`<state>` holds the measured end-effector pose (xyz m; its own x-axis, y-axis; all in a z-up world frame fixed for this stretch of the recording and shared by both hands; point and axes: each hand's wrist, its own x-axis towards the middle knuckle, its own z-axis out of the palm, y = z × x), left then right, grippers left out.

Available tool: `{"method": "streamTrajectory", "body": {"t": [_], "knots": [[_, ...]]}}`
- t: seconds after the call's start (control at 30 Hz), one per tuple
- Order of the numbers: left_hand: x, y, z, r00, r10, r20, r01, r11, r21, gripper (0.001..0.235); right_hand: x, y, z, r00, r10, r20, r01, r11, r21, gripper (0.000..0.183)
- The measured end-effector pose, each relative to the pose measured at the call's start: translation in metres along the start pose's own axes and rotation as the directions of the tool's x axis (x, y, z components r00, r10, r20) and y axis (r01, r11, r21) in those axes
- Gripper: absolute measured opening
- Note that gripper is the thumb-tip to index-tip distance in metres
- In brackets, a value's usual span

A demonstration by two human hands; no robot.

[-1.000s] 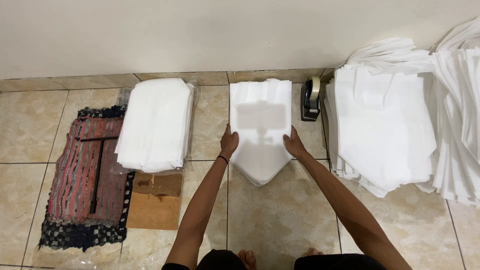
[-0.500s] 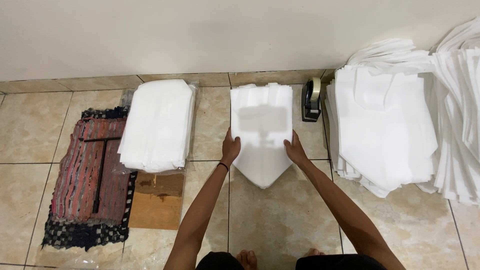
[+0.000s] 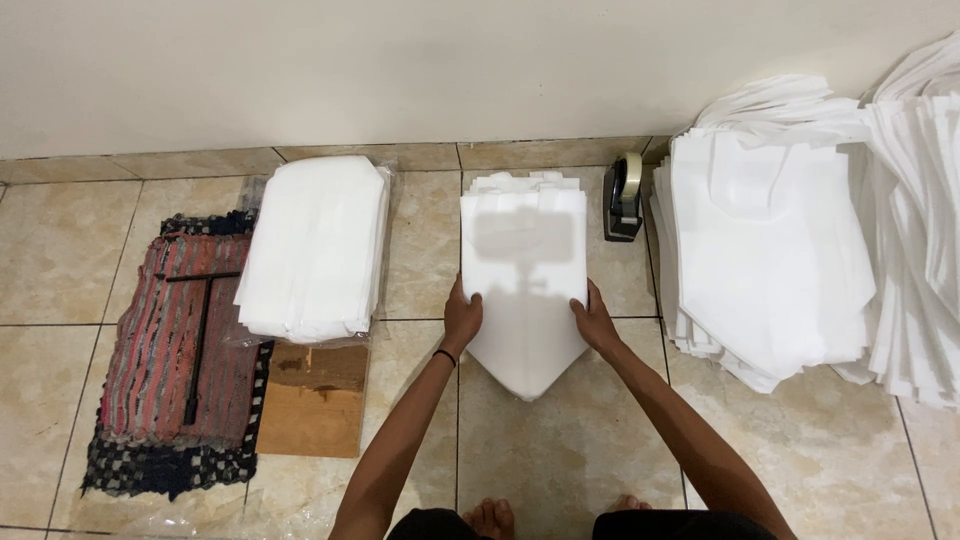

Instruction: Folding and stacking white bags on a tiled floor.

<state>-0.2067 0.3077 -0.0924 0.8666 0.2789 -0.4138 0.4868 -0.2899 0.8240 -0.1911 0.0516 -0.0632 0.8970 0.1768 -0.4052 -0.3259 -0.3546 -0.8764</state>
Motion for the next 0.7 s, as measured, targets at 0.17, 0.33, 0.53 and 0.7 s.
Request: {"method": "streamTrajectory", "body": {"t": [0.17,0.33,0.53,0.7], "knots": [[-0.017,-0.001,0.001,1.0,-0.022,-0.005,0.022,0.999,-0.027,0.07,-0.012,0.006,0.004,0.999,0.032,-0.001,-0.032,0.999,-0.013,0.066],[-0.027,-0.01,0.003,0.999,-0.035,-0.011,0.035,0.999,-0.003,0.067,-0.026,0.011,0.006,0.998,0.059,-0.025,-0.059,0.998,-0.008,0.064],[-0.027,-0.023,0.007,0.998,-0.044,-0.042,0.045,0.999,0.024,0.065,-0.03,0.021,0.008,0.995,0.082,-0.047,-0.081,0.997,0.017,0.064],[-0.064,-0.005,0.002,0.996,-0.058,-0.062,0.059,0.998,0.011,0.064,-0.053,0.027,0.011,0.994,0.084,-0.063,-0.081,0.995,0.05,0.062]]}}
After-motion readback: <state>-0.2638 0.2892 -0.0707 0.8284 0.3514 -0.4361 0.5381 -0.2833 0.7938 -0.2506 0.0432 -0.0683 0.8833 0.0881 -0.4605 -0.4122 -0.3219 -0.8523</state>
